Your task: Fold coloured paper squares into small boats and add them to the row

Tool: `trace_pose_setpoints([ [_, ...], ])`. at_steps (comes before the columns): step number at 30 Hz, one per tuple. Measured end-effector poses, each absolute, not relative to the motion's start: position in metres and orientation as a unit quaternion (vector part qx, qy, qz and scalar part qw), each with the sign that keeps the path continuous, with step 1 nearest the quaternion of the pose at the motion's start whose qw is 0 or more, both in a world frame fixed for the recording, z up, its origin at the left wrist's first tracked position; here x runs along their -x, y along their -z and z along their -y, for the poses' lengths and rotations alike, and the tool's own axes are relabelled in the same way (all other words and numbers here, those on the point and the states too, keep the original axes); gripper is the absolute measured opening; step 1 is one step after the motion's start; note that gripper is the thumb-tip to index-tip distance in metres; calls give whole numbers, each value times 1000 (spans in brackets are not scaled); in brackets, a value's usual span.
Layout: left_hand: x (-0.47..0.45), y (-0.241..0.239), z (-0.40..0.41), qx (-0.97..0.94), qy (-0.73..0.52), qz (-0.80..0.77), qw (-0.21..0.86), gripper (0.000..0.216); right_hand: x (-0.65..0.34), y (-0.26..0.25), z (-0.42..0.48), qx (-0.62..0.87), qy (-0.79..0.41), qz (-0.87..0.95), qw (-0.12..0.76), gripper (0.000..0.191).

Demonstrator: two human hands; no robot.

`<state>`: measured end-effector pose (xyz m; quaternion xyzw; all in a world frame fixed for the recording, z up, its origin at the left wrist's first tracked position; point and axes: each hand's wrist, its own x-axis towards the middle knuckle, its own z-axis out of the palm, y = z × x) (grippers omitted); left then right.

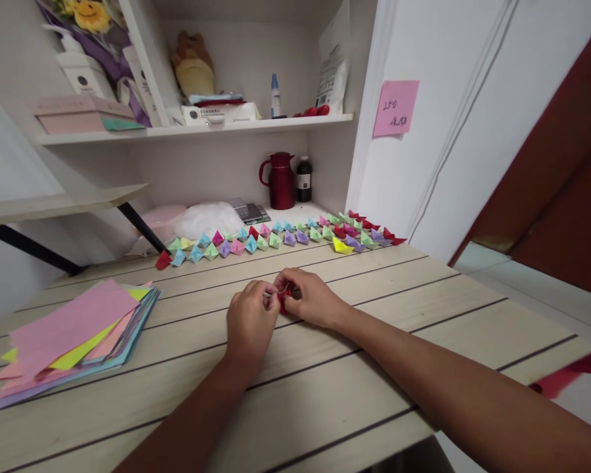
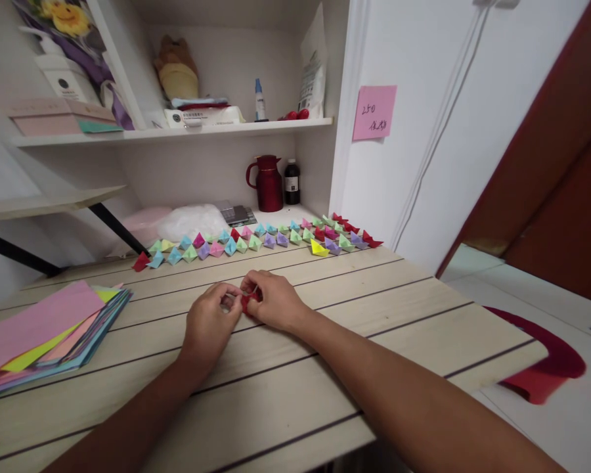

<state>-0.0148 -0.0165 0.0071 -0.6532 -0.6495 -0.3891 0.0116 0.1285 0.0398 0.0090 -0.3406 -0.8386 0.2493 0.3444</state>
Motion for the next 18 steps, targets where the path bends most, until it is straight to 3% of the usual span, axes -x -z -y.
trace_pose_setpoints([
  [18,17,-5,15,651,378,658,8,12,-132,-4,-50,345,-312,813,350,47],
])
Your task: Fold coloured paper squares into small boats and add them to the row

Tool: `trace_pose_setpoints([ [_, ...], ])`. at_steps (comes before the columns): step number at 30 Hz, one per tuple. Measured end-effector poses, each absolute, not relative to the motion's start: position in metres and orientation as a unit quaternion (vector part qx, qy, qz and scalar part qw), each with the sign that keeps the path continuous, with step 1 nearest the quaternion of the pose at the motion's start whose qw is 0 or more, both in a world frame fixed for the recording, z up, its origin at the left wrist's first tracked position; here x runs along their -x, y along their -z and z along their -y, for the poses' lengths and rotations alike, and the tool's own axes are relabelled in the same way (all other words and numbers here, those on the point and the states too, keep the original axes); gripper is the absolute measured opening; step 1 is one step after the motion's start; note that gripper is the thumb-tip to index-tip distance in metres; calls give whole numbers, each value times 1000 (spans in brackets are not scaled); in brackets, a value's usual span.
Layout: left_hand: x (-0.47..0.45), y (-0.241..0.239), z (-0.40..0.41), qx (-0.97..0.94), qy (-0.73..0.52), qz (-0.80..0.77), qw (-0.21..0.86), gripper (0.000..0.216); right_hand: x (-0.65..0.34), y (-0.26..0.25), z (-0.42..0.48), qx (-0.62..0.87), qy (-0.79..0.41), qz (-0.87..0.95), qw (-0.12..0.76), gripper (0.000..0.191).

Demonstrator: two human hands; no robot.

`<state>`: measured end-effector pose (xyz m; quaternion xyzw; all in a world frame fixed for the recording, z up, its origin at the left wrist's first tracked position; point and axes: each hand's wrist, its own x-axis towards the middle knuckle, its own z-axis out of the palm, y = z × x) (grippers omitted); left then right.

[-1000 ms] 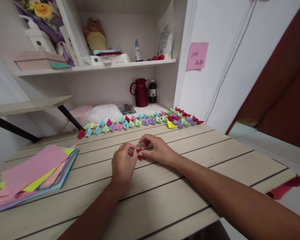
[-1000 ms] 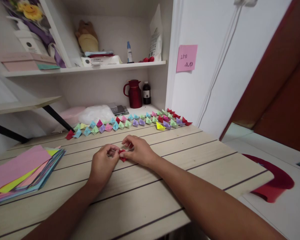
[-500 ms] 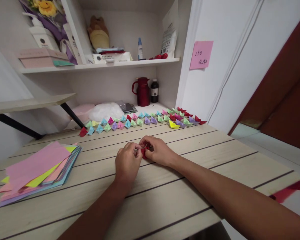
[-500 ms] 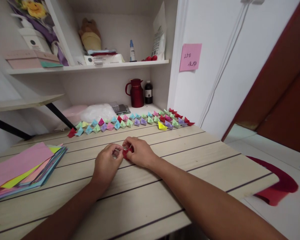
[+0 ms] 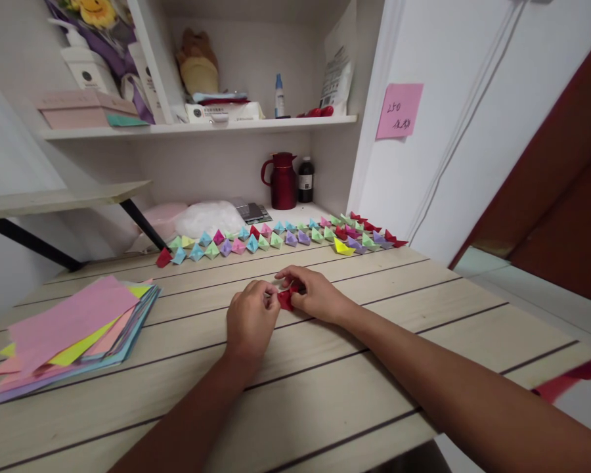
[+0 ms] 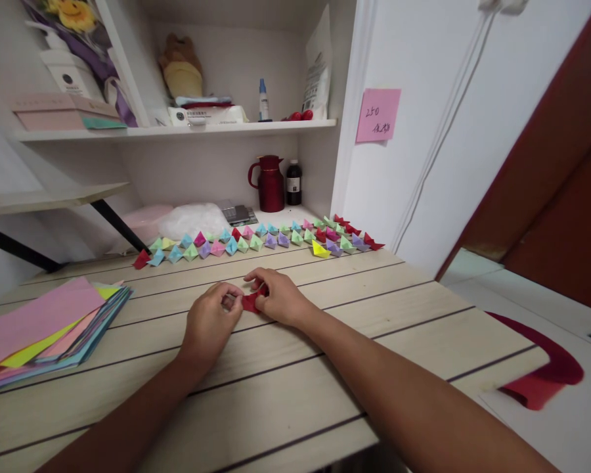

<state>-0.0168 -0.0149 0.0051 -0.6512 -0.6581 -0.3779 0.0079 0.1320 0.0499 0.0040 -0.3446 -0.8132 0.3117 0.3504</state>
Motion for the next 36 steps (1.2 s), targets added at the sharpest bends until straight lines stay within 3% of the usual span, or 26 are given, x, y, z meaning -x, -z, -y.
trace_pose_setpoints([
  [9,15,-4,14,663,378,646,-13,13,-130,3,-53,345,-241,836,353,38],
  [19,23,2,6,697,361,617,-51,15,-131,-4,-56,370,-177,867,283,23],
  [25,20,2,6,701,380,598,-81,36,-133,-9,-53,390,-164,867,264,20],
  [36,23,2,5,711,345,608,-83,22,-135,-18,-43,418,-166,853,264,14],
])
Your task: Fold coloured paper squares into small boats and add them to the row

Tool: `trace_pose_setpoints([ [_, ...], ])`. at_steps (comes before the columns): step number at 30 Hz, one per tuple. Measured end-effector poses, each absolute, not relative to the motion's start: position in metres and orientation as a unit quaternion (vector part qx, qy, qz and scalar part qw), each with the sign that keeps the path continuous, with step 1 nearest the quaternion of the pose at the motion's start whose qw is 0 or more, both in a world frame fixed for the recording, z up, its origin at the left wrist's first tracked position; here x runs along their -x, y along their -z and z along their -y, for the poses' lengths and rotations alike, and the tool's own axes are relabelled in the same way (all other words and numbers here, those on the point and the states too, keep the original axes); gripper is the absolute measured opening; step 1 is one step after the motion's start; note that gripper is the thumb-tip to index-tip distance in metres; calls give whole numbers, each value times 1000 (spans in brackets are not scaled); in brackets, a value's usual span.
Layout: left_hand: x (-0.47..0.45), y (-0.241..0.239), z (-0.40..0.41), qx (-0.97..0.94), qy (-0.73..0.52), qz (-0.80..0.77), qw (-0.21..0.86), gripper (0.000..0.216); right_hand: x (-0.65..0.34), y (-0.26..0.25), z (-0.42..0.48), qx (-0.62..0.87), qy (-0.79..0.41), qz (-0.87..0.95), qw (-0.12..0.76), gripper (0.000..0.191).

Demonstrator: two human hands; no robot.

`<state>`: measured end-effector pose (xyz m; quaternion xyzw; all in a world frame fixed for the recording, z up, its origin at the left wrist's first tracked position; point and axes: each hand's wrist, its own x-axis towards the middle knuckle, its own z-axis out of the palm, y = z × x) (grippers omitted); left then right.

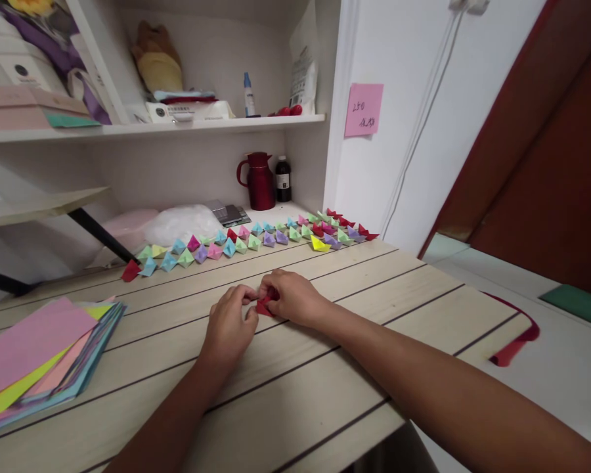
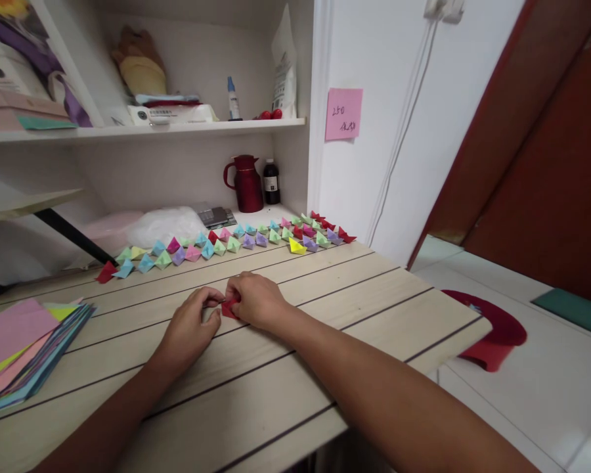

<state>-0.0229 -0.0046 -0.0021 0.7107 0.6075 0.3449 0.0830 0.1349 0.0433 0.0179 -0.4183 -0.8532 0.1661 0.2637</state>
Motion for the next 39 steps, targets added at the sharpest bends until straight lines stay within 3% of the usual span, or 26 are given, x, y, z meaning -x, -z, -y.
trace_pose_setpoints([
  [11,27,1,3,-743,-401,-529,89,24,-137,-17,-47,419,-158,860,246,7],
  [20,26,1,1,-747,-371,-547,74,22,-141,-21,-48,424,-158,871,189,19],
  [39,20,-1,3,-757,-289,-586,31,21,-139,-29,-50,467,-167,858,132,18],
])
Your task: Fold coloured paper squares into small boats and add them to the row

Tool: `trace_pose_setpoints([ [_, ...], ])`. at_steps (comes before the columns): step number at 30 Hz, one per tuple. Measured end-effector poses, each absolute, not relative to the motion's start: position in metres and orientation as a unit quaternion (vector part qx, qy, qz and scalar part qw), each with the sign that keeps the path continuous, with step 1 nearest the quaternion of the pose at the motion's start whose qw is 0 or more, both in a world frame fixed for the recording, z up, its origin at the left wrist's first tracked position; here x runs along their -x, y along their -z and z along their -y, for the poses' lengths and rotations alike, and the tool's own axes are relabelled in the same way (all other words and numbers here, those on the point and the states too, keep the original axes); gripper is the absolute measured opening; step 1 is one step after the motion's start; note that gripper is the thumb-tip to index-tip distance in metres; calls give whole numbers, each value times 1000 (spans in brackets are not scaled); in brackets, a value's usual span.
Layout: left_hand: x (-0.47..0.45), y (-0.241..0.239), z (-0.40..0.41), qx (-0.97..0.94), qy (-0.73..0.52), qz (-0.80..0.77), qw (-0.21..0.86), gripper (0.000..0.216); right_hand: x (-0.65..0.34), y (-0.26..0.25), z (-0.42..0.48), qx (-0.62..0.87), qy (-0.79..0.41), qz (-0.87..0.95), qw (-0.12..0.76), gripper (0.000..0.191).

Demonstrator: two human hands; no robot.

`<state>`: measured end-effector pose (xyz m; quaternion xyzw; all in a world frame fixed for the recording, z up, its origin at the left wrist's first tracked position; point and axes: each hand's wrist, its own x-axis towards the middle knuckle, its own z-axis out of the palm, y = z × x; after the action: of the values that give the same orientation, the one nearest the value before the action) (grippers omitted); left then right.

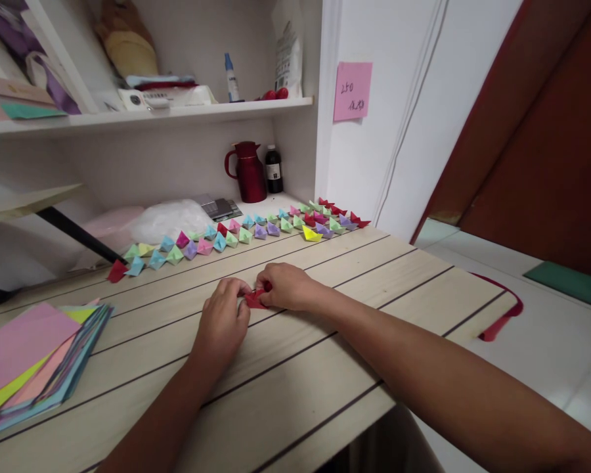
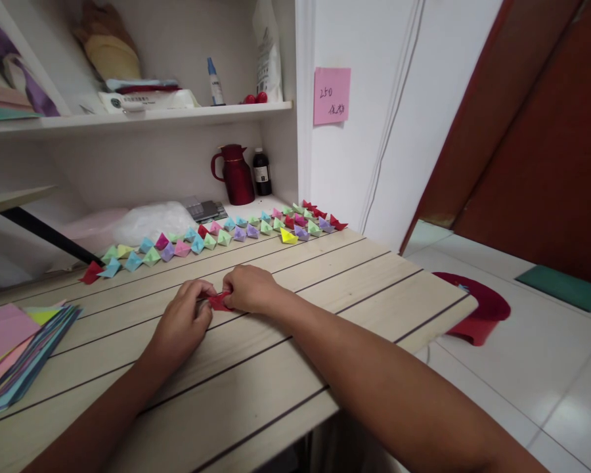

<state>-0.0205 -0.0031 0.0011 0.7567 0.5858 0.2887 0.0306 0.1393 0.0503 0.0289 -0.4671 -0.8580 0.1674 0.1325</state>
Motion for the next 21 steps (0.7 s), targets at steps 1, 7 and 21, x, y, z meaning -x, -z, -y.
trace_pose_setpoints([
  [1,21,-1,3,-759,-287,-583,30,21,-139,-29,-51,468,-172,857,134,17],
  [7,22,0,2,-771,-265,-578,23,31,-144,-27,-54,454,-230,849,146,15],
  [21,23,-1,5,-776,-252,-578,13,33,-152,-28,-58,406,-341,836,143,22],
])
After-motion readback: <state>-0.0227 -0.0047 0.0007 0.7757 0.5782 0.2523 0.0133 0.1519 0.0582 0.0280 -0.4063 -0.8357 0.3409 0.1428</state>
